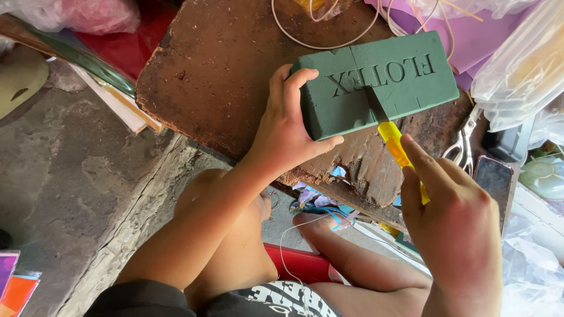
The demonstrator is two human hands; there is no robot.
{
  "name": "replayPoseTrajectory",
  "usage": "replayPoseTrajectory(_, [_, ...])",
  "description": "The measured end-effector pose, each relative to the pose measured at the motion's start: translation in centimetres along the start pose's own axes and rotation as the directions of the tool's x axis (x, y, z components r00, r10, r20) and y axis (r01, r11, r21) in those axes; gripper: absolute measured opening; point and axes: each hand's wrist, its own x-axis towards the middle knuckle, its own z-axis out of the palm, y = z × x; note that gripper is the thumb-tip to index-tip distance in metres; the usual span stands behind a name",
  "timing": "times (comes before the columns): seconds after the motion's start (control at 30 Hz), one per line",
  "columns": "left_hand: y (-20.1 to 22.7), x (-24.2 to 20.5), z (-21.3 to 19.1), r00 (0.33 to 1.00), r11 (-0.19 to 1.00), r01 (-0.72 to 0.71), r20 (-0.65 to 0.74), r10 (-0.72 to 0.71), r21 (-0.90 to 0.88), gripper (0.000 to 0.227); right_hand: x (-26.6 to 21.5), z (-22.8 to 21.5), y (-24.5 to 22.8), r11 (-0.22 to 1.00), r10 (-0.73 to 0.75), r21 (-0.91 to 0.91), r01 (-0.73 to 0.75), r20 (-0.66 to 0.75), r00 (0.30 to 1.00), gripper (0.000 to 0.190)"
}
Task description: The person uses a yellow utility knife to cut a rectangular green foam block labeled 'FLOTEX' on a wooden surface. They make several cuts along the length of the block, rotating it to access different sides.
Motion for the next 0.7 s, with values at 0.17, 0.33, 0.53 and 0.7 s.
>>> replayPoseTrajectory(0.17, [-0.2,0.0,0.1,1.000,1.000,-0.012,-0.008,0.012,0.013,0.108,-0.9,1.1,0.2,1.000,-0.012,0.026,0.013,-0.062,0.998,0.040])
replayPoseTrajectory(0.33, [-0.3,0.0,0.2,0.999,0.999,-0.036,-0.014,0.036,0.025,0.108,-1.7,2.3,-0.2,1.000,0.008,0.014,-0.006,-0.094,0.995,0.041])
replayPoseTrajectory(0.53, [-0.4,0.0,0.3,0.999,0.999,-0.034,-0.017,0.034,0.017,0.108,-2.5,4.1,-0.4,1.000,0.013,-0.007,-0.014,-0.151,0.989,0.043])
replayPoseTrajectory(0.7, [-0.5,0.0,0.3,0.999,0.999,-0.036,-0.023,0.037,0.019,0.108,-3.0,5.3,-0.5,1.000,0.028,0.000,-0.029,-0.175,0.984,0.042])
